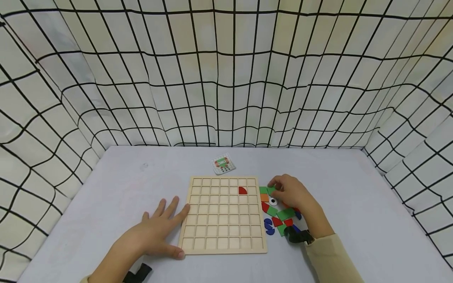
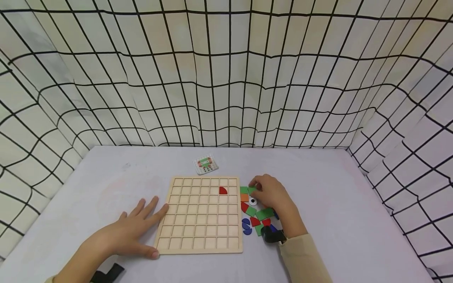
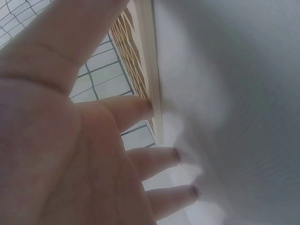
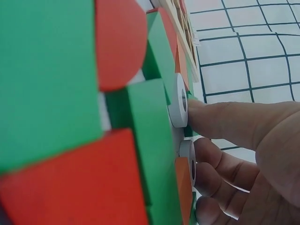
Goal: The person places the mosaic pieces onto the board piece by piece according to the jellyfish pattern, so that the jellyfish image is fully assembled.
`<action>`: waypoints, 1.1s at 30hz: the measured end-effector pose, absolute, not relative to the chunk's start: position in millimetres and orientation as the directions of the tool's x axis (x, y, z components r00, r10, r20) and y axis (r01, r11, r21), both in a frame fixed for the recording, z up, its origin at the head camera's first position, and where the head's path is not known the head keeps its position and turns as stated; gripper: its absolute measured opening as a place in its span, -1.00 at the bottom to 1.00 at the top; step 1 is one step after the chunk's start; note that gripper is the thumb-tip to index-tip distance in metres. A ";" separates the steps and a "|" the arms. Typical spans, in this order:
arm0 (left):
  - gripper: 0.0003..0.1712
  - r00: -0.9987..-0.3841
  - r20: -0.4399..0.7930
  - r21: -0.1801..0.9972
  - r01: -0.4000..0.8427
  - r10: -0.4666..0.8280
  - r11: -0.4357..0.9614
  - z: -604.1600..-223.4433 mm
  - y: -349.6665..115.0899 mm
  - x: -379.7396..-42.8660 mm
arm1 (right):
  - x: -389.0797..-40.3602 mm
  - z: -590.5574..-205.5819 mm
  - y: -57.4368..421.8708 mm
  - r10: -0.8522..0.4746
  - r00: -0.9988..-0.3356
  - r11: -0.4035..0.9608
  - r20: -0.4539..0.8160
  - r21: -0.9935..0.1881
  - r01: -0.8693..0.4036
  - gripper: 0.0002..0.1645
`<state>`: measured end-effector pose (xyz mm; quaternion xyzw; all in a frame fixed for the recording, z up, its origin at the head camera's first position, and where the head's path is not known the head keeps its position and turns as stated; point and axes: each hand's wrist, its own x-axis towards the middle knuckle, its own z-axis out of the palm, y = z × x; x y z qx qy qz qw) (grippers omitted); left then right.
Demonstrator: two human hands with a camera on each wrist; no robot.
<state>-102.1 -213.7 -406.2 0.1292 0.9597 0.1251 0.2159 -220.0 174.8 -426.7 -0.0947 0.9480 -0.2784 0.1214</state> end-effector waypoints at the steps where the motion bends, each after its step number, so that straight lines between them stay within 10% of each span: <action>1: 0.45 -0.873 -0.382 0.296 0.194 0.302 0.935 -406.4 -213.7 -102.1 | -219.9 -427.1 174.8 -0.245 -0.953 0.826 -0.178 -0.553 -0.109 -0.73; 33: 0.45 -0.874 -0.374 0.308 0.198 0.310 0.930 -407.0 -213.0 -103.5 | -216.9 -420.8 173.3 -0.267 -0.963 0.635 -0.021 -0.756 -0.160 -0.79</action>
